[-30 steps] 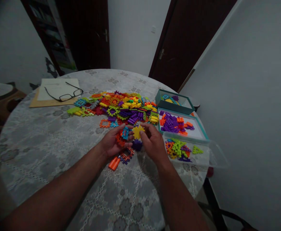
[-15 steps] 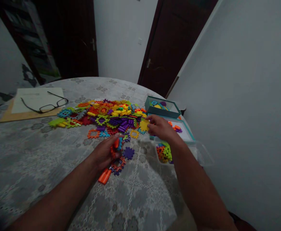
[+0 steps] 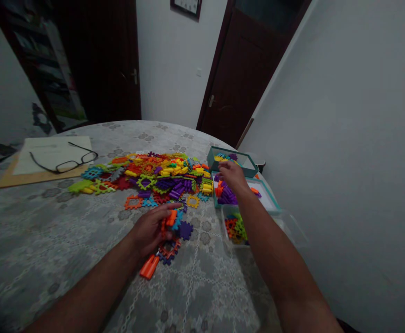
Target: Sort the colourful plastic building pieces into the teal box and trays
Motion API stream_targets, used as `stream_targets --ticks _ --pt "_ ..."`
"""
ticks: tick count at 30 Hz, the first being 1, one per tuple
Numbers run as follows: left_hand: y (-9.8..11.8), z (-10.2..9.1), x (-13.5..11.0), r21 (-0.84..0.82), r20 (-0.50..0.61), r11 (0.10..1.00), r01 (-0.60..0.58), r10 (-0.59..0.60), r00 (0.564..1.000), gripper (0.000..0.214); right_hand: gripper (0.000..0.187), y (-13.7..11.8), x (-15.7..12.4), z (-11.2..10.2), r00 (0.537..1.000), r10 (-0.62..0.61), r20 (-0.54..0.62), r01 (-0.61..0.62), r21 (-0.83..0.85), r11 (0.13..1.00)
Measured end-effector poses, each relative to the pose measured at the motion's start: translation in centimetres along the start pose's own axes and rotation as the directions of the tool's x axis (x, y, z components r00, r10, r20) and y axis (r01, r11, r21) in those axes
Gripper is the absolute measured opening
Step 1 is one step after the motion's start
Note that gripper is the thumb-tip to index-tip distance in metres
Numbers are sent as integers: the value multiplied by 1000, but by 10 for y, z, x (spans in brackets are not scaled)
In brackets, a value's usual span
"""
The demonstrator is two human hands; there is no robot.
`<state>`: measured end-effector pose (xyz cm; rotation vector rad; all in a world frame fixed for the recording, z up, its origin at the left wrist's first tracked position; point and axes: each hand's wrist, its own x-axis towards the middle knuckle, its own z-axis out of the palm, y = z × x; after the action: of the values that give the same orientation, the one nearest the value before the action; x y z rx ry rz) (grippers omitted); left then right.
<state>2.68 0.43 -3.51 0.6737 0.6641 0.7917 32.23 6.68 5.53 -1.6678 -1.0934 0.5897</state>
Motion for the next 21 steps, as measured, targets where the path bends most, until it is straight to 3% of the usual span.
stream_targets --ticks 3,6,8,10,13,16,21 --pt "-1 2 -1 54 26 998 -15 14 1000 46 19 -2 -57 12 964 -67 257 84 -54 995" --pt "-4 3 0 96 41 995 -40 36 999 49 32 -5 -121 27 839 -179 513 251 -73 965" --pt "-6 3 1 105 46 993 -57 53 998 47 47 -6 -154 37 765 -282 580 380 -52 923" --pt "-8 2 2 116 29 989 -88 85 996 42 57 -4 -175 47 733 -375 568 473 -28 881" --pt "-9 1 2 172 -1 980 -103 105 995 40 54 8 -185 57 767 -430 476 489 -1 872" --pt "-7 4 0 238 -15 968 -75 81 997 41 39 23 -182 62 824 -393 407 423 19 906" --pt "-1 11 -8 313 -22 949 -30 38 999 44 43 36 -182 61 852 -287 438 292 57 955"
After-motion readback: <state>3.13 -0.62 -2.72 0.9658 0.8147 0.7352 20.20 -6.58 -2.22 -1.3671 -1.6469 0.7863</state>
